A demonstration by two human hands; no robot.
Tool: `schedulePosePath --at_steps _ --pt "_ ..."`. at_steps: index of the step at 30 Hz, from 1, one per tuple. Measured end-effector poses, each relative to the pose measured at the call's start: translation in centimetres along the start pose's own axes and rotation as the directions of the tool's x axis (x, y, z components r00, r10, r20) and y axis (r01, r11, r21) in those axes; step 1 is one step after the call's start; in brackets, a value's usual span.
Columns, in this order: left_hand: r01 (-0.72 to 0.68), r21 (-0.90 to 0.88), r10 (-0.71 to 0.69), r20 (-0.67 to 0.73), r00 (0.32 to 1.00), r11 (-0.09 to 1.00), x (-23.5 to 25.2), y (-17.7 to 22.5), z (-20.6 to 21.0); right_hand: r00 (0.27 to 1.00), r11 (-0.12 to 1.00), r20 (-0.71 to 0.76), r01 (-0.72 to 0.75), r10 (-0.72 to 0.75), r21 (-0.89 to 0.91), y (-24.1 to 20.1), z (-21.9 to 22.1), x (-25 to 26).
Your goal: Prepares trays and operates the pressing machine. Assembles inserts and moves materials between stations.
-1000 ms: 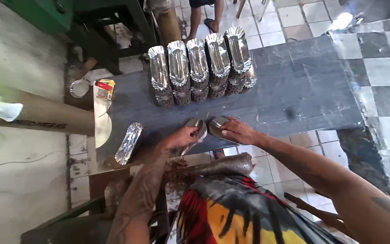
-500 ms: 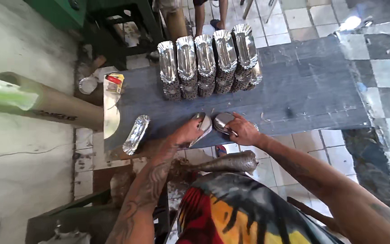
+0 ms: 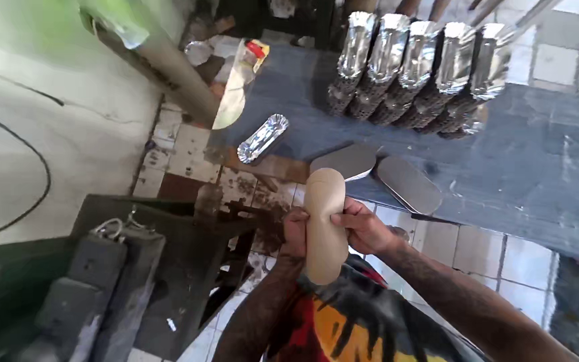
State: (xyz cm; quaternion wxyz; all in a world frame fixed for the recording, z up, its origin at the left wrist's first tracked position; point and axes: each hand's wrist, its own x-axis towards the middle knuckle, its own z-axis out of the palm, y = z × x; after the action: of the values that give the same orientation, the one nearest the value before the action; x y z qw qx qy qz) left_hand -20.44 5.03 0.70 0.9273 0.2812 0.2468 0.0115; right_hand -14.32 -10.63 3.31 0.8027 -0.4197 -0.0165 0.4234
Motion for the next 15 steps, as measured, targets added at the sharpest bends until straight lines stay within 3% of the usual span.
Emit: schedulePosePath --at_steps 1,2,3,4,5,6,7,8,10,11,13,15 --pt "-0.013 -0.023 0.013 0.013 1.000 1.000 0.5 -1.3 -0.7 1.000 1.000 -0.001 0.019 -0.019 -0.021 0.6 -0.6 0.2" --pt "-0.004 0.086 0.005 -0.007 1.000 0.996 1.1 -2.5 -1.7 0.999 0.991 -0.022 0.040 -0.043 -0.127 1.3 -2.0 0.2" --pt "0.036 0.330 -0.032 -0.016 0.999 0.943 1.9 -3.7 -3.2 0.997 0.941 -0.043 0.044 -0.062 -0.336 2.1 -4.1 -0.2" --pt "0.106 0.597 -0.144 0.016 0.990 0.795 3.0 -4.8 -4.8 0.998 0.795 -0.026 0.024 -0.051 -0.606 2.9 -6.7 -1.3" --pt "0.142 0.815 -0.294 0.037 0.955 0.562 4.5 -6.0 -5.8 1.000 0.556 0.023 0.009 0.019 -0.831 3.5 -9.1 -2.8" --pt "0.103 0.942 -0.419 0.042 0.907 0.319 6.5 -7.9 -6.5 0.987 0.301 0.064 0.017 0.150 -0.953 3.9 -11.0 -4.5" --pt "0.025 0.989 -0.499 0.052 0.865 0.145 8.8 -10.4 -7.4 0.951 0.106 0.055 0.023 0.304 -0.994 4.4 -12.4 -6.3" --pt "-0.040 0.999 -0.548 0.044 0.835 0.020 11.0 -13.0 -7.8 0.904 -0.004 -0.017 -0.017 0.428 -1.000 5.1 -13.5 -8.0" --pt "-0.062 0.983 -0.594 -0.055 0.802 -0.175 14.1 -17.5 -7.1 0.759 -0.133 -0.227 -0.184 0.610 -0.974 7.2 -15.0 -11.3" --pt "-0.044 0.965 -0.606 -0.127 0.785 -0.258 14.9 -19.0 -6.6 0.726 -0.155 -0.284 -0.241 0.626 -0.958 8.5 -15.5 -12.9" --pt "0.005 0.942 -0.626 -0.228 0.746 -0.337 14.8 -19.6 -5.3 0.727 -0.147 -0.354 -0.335 0.588 -0.931 10.4 -15.8 -14.7" --pt "0.035 0.952 -0.649 -0.233 0.724 -0.303 13.7 -18.1 -4.6 0.752 -0.117 -0.365 -0.363 0.549 -0.924 11.1 -15.6 -15.6"
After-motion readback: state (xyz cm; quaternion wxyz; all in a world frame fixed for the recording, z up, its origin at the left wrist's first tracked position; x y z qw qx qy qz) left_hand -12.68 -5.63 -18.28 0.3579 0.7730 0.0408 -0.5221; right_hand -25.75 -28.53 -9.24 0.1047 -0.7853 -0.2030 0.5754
